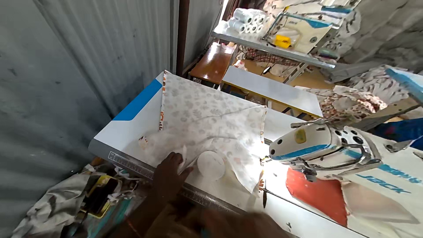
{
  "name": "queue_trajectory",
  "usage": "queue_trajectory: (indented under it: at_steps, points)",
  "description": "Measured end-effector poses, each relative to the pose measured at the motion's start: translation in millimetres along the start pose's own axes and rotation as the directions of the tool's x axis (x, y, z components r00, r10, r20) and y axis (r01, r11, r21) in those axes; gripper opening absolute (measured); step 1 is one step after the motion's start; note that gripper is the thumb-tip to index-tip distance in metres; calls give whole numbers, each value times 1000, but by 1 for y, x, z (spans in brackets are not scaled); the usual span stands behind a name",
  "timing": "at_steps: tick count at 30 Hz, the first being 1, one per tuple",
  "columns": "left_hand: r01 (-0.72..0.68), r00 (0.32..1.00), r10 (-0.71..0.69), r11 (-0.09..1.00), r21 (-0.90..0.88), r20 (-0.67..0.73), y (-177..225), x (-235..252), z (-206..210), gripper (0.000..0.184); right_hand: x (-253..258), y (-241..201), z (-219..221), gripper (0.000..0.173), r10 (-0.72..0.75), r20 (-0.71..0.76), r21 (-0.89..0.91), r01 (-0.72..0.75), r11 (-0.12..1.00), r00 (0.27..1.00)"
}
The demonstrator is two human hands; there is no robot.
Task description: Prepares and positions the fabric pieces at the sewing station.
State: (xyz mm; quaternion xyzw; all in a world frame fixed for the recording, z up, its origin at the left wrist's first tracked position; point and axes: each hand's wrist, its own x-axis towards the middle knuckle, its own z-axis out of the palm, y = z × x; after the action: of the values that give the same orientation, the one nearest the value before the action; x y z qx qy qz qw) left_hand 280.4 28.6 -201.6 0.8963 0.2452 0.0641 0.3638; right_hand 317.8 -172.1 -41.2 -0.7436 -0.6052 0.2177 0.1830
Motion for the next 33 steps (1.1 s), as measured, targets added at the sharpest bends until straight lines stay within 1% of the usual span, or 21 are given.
queue_trajectory:
  at_steps: [1,2,3,4,5,6,7,9,10,11,13,15,17,19,21,23,25,27,30,33]
  points:
    - [23,1000,-23,999,40,-4,2,2,6,38,17,24,17,33,158,-12,82,-156,984,987]
    - [45,999,-44,998,50,-6,2,4,9,33,31,52,35,40,272,-32,186,-262,947,962]
    - [51,999,-51,999,14,-19,1,5,11,27,39,79,52,45,368,-31,280,-345,896,929]
    - [48,998,-50,997,-64,-32,-2,6,11,23,44,101,66,48,440,-11,368,-405,837,898]
    - [59,998,-63,982,-179,-17,-4,6,9,21,46,117,77,48,484,8,449,-435,780,875]
    - [107,994,-99,943,-315,42,-4,7,4,19,49,127,85,47,510,20,525,-443,726,860]
    - [170,984,-126,879,-446,126,-5,8,0,18,53,133,91,47,523,25,593,-434,679,852]
    - [279,958,-149,693,-664,247,-3,6,-6,15,62,134,97,48,537,47,679,-421,602,842]
    - [308,950,-152,614,-727,274,-3,5,-7,14,67,133,98,49,533,56,707,-410,575,844]
    - [322,946,-154,561,-763,286,-3,4,-7,13,71,131,99,50,529,63,734,-398,549,846]
    - [329,944,-164,517,-790,286,-2,2,-5,12,78,129,101,51,526,58,791,-360,494,849]
    - [322,947,-183,524,-788,265,-3,0,-3,13,83,127,103,51,530,27,845,-303,441,847]
    - [324,946,-185,551,-769,265,-4,0,-3,12,87,128,104,49,544,-9,868,-264,422,839]
    - [330,944,-171,560,-760,284,-6,0,-2,11,91,127,103,44,577,-27,879,-256,403,816]
    - [327,942,-139,571,-753,304,-7,-1,-4,11,94,128,101,38,583,-16,885,-259,386,813]
    - [324,942,-128,584,-744,310,-8,-2,-3,11,94,129,101,31,581,-17,892,-250,377,814]
    - [309,948,-137,599,-739,286,-8,-2,-4,11,94,131,103,25,590,-44,893,-233,385,806]
    - [307,950,-154,625,-717,273,-8,-2,-6,10,93,133,106,27,602,-58,892,-229,389,797]
    - [293,952,-134,659,-693,274,-11,-1,-8,10,87,134,107,26,580,-63,886,-222,407,812]
    - [274,957,-111,656,-703,269,-12,-3,-4,11,86,132,104,19,515,-80,894,-167,416,854]
